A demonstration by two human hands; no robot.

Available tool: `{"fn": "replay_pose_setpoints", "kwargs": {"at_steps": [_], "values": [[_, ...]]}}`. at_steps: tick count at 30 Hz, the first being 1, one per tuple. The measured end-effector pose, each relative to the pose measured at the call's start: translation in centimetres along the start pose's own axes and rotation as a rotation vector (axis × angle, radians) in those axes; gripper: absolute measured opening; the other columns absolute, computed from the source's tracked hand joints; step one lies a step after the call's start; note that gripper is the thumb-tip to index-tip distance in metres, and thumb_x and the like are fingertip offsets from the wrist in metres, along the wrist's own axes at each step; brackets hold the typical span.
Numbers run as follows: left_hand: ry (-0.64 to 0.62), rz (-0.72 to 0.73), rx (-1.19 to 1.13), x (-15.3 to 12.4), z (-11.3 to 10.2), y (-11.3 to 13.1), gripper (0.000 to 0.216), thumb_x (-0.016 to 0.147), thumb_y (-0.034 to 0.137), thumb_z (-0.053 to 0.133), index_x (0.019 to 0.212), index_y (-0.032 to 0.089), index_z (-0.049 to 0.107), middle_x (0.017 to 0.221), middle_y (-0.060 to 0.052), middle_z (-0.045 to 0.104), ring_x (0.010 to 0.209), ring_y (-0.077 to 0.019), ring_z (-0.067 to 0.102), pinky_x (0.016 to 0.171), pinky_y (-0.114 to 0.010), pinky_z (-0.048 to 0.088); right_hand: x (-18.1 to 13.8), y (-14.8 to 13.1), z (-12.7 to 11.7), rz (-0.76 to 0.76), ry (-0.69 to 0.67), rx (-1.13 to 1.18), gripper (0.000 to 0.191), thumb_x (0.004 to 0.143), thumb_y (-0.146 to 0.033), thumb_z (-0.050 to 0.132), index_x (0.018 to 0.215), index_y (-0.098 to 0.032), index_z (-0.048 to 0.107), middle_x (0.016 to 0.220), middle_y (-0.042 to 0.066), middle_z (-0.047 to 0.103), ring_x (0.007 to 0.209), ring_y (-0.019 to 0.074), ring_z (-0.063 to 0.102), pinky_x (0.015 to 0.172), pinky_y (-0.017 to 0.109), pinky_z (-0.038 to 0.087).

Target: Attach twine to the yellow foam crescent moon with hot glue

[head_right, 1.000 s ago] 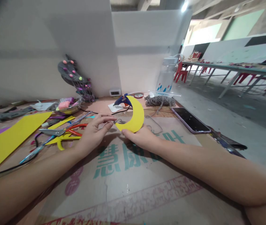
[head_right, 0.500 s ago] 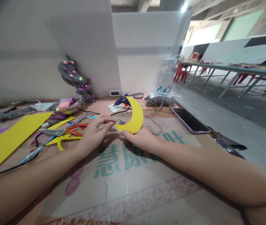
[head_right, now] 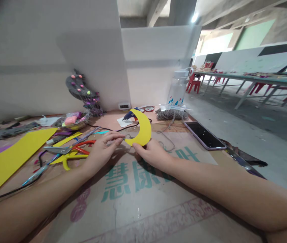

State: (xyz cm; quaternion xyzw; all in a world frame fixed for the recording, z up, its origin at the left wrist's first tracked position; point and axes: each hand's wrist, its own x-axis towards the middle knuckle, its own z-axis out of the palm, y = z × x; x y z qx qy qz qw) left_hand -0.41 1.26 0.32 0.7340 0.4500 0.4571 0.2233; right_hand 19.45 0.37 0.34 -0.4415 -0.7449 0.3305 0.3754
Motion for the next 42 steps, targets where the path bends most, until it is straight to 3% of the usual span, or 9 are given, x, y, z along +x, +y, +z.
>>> {"fn": "replay_pose_setpoints", "kwargs": {"at_steps": [22,36,42], "values": [[-0.019,-0.04,-0.026,0.06,0.13,-0.07,0.018,0.089,0.032,0.056,0.09,0.021,0.07,0.1,-0.004,0.069,0.1,-0.0207,0.061,0.09,-0.033,0.045,0.0,-0.23,0.03,0.039,-0.012,-0.047,0.029,0.084,-0.039,0.048,0.062,-0.021,0.055,0.061,0.001,0.061,0.063,0.0171,0.058,0.064,0.028,0.047],[-0.057,0.042,0.025,-0.02,0.14,-0.53,0.02,0.092,0.028,0.052,0.091,0.018,0.069,0.099,-0.004,0.068,0.098,-0.0185,0.06,0.09,-0.03,0.044,0.06,0.17,-0.29,0.014,-0.02,-0.054,0.034,0.086,-0.043,0.05,0.065,-0.018,0.059,0.061,0.002,0.061,0.059,0.0151,0.056,0.06,0.026,0.044],[-0.042,0.061,0.058,-0.09,-0.01,-0.28,0.026,0.092,0.036,0.052,0.094,0.019,0.072,0.098,-0.004,0.067,0.099,-0.0188,0.061,0.09,-0.03,0.044,0.04,-0.33,-0.34,0.016,0.002,-0.054,0.03,0.087,-0.04,0.052,0.066,-0.018,0.059,0.059,0.0,0.061,0.056,0.0143,0.056,0.056,0.025,0.043]]}}
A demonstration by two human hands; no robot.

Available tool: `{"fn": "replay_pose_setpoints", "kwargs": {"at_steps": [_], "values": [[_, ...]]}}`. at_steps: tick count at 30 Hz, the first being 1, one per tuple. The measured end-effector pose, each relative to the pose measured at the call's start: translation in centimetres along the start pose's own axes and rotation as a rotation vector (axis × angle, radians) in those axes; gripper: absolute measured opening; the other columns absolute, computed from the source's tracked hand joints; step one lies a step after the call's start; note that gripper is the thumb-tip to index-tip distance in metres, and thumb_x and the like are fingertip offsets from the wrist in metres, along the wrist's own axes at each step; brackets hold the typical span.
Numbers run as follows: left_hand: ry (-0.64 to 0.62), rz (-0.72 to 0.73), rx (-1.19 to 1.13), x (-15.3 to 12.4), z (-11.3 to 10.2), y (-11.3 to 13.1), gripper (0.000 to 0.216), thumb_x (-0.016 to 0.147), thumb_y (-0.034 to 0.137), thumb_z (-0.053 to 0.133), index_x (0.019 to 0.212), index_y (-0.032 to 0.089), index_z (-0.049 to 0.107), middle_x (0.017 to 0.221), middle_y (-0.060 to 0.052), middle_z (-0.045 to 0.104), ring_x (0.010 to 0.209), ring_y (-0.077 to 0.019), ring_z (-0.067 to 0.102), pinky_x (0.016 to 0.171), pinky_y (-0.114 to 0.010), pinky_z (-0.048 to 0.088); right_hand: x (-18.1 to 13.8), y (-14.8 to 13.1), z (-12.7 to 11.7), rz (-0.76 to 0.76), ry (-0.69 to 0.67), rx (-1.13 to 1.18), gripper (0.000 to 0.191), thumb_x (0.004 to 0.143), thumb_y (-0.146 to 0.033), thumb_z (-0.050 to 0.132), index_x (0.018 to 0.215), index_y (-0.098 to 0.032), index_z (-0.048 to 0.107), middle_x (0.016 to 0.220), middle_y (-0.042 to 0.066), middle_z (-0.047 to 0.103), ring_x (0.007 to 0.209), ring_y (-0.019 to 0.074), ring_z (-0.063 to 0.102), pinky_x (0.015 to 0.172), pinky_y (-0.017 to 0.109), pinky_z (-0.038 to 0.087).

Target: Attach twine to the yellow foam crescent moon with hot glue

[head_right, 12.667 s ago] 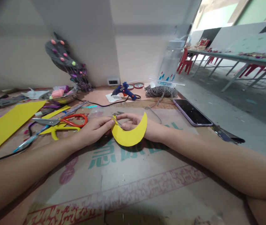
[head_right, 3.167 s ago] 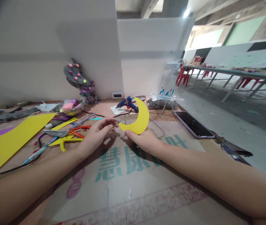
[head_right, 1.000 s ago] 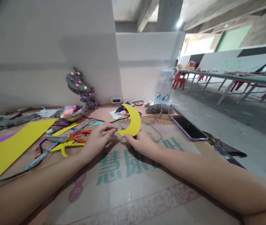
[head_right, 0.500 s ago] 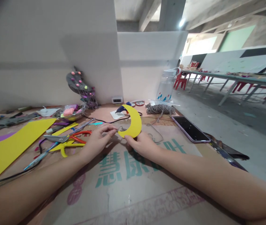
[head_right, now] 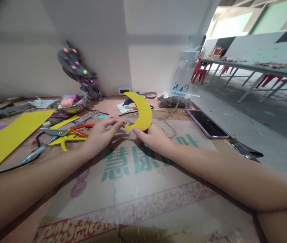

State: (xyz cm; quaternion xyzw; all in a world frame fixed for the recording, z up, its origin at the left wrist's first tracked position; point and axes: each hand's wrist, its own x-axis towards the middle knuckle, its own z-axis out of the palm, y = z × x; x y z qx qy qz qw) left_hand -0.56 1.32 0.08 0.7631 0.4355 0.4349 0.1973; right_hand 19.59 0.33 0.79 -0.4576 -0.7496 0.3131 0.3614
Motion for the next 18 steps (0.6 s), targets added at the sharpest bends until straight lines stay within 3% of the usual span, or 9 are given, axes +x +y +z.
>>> {"fn": "replay_pose_setpoints", "kwargs": {"at_steps": [10,16,18], "values": [[-0.042,-0.012,-0.014,0.02,0.08,-0.2,0.024,0.087,0.037,0.059,0.079,0.018,0.071,0.093,-0.004,0.07,0.093,-0.0199,0.063,0.089,-0.032,0.046,-0.18,0.11,0.07,-0.03,-0.065,-0.057,0.036,0.09,-0.036,0.049,0.062,-0.019,0.061,0.06,0.002,0.066,0.062,0.0162,0.062,0.063,0.026,0.046],[-0.04,-0.141,-0.113,0.15,0.18,-0.42,0.034,0.092,0.044,0.051,0.107,0.021,0.071,0.107,-0.007,0.072,0.102,-0.0224,0.063,0.091,-0.034,0.045,-0.07,0.29,0.07,-0.031,-0.042,-0.095,0.029,0.089,-0.034,0.052,0.067,-0.018,0.063,0.063,0.002,0.067,0.066,0.0174,0.064,0.066,0.027,0.048],[0.005,-0.158,-0.136,0.24,0.2,-0.54,0.032,0.093,0.044,0.048,0.102,0.02,0.068,0.1,-0.006,0.07,0.097,-0.0206,0.062,0.087,-0.032,0.045,-0.09,0.36,0.03,-0.038,-0.024,-0.09,0.028,0.089,-0.035,0.052,0.07,-0.018,0.064,0.065,0.003,0.068,0.068,0.0177,0.064,0.066,0.027,0.048]]}}
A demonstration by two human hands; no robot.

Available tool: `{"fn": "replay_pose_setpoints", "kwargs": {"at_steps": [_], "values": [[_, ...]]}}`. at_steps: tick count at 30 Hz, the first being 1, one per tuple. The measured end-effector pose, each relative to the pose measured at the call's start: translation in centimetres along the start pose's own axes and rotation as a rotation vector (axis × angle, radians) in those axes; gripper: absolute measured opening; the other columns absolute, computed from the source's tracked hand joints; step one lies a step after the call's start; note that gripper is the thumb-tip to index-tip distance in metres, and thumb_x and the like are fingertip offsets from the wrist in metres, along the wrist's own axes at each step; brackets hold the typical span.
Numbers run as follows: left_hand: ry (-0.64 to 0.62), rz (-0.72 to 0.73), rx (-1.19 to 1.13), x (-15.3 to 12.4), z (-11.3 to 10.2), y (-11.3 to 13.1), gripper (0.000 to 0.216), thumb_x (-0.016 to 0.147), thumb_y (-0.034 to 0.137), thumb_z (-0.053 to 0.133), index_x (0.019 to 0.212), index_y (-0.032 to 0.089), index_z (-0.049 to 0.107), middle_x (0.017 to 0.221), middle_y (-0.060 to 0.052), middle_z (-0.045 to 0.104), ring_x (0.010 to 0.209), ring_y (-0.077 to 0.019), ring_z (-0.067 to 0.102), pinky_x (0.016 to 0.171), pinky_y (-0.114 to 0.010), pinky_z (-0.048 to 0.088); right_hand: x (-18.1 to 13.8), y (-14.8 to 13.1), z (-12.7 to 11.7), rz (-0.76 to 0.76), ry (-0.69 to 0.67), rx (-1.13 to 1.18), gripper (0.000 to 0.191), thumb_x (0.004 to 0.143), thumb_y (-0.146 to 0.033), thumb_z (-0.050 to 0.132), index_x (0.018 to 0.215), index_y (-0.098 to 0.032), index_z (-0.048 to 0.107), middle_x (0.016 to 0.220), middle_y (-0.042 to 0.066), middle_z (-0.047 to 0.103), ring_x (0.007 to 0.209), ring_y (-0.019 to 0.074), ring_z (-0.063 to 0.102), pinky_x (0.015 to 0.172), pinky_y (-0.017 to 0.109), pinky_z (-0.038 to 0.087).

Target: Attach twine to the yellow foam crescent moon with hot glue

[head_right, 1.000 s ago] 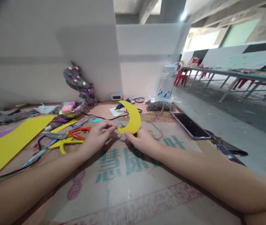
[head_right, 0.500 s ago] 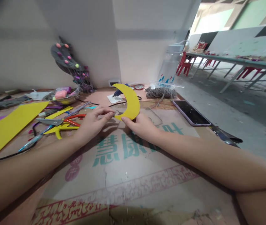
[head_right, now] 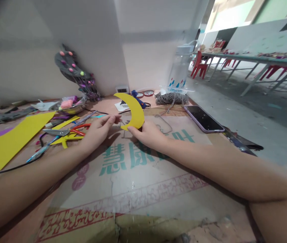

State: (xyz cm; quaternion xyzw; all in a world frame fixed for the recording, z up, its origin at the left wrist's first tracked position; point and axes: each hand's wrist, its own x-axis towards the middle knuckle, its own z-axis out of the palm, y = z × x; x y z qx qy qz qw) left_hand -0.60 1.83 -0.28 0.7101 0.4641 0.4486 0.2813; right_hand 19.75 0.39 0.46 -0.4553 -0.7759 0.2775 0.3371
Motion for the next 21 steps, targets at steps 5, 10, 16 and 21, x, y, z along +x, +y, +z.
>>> {"fn": "replay_pose_setpoints", "kwargs": {"at_steps": [5,10,16,21], "values": [[0.068,-0.03,-0.045,0.09,0.0,-0.09,0.027,0.09,0.042,0.055,0.076,0.019,0.054,0.073,0.001,0.055,0.073,-0.0148,0.053,0.07,-0.026,0.042,-0.07,0.01,0.01,-0.006,0.02,0.034,0.028,0.089,-0.035,0.051,0.07,-0.018,0.062,0.064,0.002,0.067,0.065,0.0169,0.064,0.065,0.027,0.048],[0.016,-0.022,-0.023,-0.04,-0.02,0.02,0.027,0.09,0.042,0.053,0.077,0.018,0.056,0.077,0.0,0.058,0.076,-0.0155,0.054,0.072,-0.026,0.043,-0.12,-0.31,-0.06,0.012,0.051,0.063,0.027,0.088,-0.036,0.052,0.07,-0.018,0.061,0.066,0.003,0.067,0.062,0.0159,0.061,0.06,0.026,0.047],[-0.024,-0.01,0.002,-0.18,-0.02,0.3,0.034,0.091,0.046,0.05,0.095,0.018,0.068,0.099,-0.006,0.07,0.096,-0.0213,0.063,0.089,-0.032,0.046,0.08,-0.03,0.03,0.022,0.037,0.12,0.031,0.088,-0.039,0.05,0.065,-0.019,0.057,0.057,0.001,0.061,0.055,0.0142,0.055,0.056,0.025,0.044],[-0.049,0.062,0.043,-0.31,0.01,0.51,0.029,0.09,0.044,0.055,0.099,0.021,0.07,0.106,-0.006,0.071,0.102,-0.0216,0.063,0.093,-0.032,0.046,0.21,0.08,-0.02,0.023,0.058,0.182,0.03,0.086,-0.041,0.05,0.067,-0.019,0.054,0.054,-0.003,0.052,0.052,0.0119,0.048,0.051,0.023,0.04]]}}
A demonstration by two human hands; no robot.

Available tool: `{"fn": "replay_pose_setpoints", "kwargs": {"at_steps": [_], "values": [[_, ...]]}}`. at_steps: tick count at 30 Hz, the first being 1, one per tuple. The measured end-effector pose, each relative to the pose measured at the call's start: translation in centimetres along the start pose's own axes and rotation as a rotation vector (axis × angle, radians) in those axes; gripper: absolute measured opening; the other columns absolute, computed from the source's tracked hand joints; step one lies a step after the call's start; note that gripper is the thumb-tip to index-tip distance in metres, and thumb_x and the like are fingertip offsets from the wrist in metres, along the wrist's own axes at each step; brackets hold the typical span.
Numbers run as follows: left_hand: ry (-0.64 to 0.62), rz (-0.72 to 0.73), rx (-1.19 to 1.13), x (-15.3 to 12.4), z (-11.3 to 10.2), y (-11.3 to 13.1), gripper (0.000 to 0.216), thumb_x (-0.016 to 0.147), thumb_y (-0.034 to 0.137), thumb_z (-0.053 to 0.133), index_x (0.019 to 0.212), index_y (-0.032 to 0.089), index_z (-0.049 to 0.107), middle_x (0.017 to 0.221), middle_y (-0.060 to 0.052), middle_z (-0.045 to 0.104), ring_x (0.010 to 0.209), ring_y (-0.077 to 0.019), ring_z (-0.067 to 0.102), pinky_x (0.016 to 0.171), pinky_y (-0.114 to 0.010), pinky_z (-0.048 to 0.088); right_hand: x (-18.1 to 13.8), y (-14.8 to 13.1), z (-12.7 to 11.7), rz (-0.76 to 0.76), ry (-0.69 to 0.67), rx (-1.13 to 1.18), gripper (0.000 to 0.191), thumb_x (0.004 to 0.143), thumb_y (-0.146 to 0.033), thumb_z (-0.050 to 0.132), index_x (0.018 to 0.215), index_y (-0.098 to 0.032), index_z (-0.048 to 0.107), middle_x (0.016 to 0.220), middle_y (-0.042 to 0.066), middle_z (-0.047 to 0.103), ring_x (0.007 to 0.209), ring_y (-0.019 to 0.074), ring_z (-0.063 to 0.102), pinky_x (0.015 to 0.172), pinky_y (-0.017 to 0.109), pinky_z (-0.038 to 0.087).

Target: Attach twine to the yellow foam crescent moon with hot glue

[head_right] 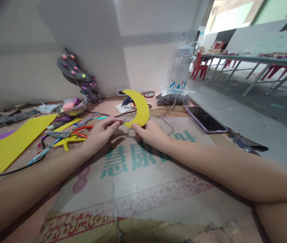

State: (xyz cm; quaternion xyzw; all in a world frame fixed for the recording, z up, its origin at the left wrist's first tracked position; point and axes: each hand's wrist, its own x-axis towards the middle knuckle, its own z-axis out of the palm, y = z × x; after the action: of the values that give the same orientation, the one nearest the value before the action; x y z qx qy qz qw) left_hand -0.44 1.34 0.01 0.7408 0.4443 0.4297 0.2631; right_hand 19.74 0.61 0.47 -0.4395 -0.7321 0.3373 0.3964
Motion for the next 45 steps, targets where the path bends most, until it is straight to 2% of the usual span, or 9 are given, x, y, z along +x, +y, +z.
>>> {"fn": "replay_pose_setpoints", "kwargs": {"at_steps": [9,14,21,25,29,33,37,42,45], "values": [[-0.091,-0.046,0.009,0.0,0.1,-0.3,0.029,0.087,0.045,0.058,0.095,0.02,0.071,0.097,-0.004,0.071,0.093,-0.0206,0.063,0.085,-0.03,0.046,-0.1,-0.5,-0.1,0.011,0.048,-0.023,0.032,0.085,-0.041,0.052,0.063,-0.018,0.054,0.056,-0.001,0.054,0.054,0.0124,0.051,0.054,0.024,0.041],[-0.208,-0.181,-0.148,-0.3,0.2,-0.1,0.033,0.083,0.049,0.061,0.083,0.018,0.07,0.074,0.0,0.065,0.066,-0.0146,0.058,0.058,-0.024,0.042,-0.2,-0.1,0.1,0.011,-0.037,-0.054,0.029,0.087,-0.04,0.052,0.071,-0.018,0.06,0.064,0.001,0.064,0.061,0.0149,0.059,0.057,0.025,0.046],[-0.109,-0.296,-0.515,0.3,0.3,-0.8,0.026,0.078,0.041,0.069,0.077,0.017,0.06,0.075,0.0,0.064,0.066,-0.0111,0.06,0.06,-0.021,0.045,-0.3,0.2,0.5,-0.144,-0.124,-0.104,0.022,0.084,-0.028,0.056,0.101,-0.02,0.067,0.101,0.006,0.073,0.095,0.0219,0.066,0.083,0.033,0.052],[-0.034,-0.396,-0.681,0.3,0.5,-0.7,0.016,0.077,0.032,0.063,0.083,0.02,0.054,0.077,0.001,0.064,0.067,-0.0125,0.063,0.06,-0.022,0.05,1.0,0.1,-1.3,-0.199,0.052,-0.231,0.035,0.08,-0.016,0.057,0.114,-0.016,0.063,0.109,0.009,0.07,0.099,0.0234,0.064,0.085,0.035,0.05],[-0.129,-0.401,-0.61,0.0,0.6,-0.6,0.017,0.076,0.032,0.066,0.079,0.02,0.054,0.072,0.003,0.061,0.062,-0.0111,0.06,0.054,-0.02,0.047,3.0,1.5,-3.7,-0.236,0.144,-0.286,0.024,0.085,-0.024,0.057,0.106,-0.015,0.066,0.099,0.008,0.07,0.088,0.0193,0.062,0.078,0.031,0.047],[-0.34,-0.26,-0.4,-0.1,0.6,-0.5,0.023,0.076,0.038,0.071,0.077,0.017,0.061,0.071,0.0,0.063,0.062,-0.0114,0.058,0.056,-0.021,0.047,3.9,3.6,-3.6,-0.273,-0.041,-0.555,0.027,0.089,-0.032,0.058,0.104,-0.012,0.069,0.094,0.01,0.069,0.084,0.0196,0.06,0.078,0.032,0.045],[-0.379,-0.225,-0.329,-0.1,0.6,-0.4,0.026,0.078,0.043,0.069,0.083,0.018,0.065,0.073,-0.002,0.065,0.064,-0.0131,0.06,0.057,-0.023,0.048,3.6,4.3,-2.6,-0.452,-0.173,-0.821,0.029,0.093,-0.028,0.052,0.108,-0.011,0.07,0.095,0.015,0.066,0.093,0.0247,0.058,0.084,0.035,0.043],[-0.364,-0.245,-0.352,-0.1,0.7,-0.6,0.029,0.074,0.043,0.072,0.087,0.018,0.068,0.078,-0.003,0.069,0.064,-0.0127,0.061,0.055,-0.022,0.047,3.4,4.0,-2.6,-0.3,-0.134,-0.791,0.025,0.092,-0.017,0.047,0.105,-0.011,0.068,0.097,0.016,0.065,0.09,0.0245,0.058,0.08,0.034,0.043],[-0.357,-0.25,-0.375,-0.1,0.7,-0.8,0.03,0.076,0.045,0.071,0.088,0.018,0.068,0.073,-0.001,0.067,0.057,-0.0099,0.056,0.048,-0.02,0.041,3.5,3.9,-2.9,-0.225,0.024,-0.661,0.019,0.091,-0.017,0.045,0.1,-0.012,0.062,0.098,0.014,0.064,0.087,0.0235,0.058,0.076,0.033,0.043]]}}
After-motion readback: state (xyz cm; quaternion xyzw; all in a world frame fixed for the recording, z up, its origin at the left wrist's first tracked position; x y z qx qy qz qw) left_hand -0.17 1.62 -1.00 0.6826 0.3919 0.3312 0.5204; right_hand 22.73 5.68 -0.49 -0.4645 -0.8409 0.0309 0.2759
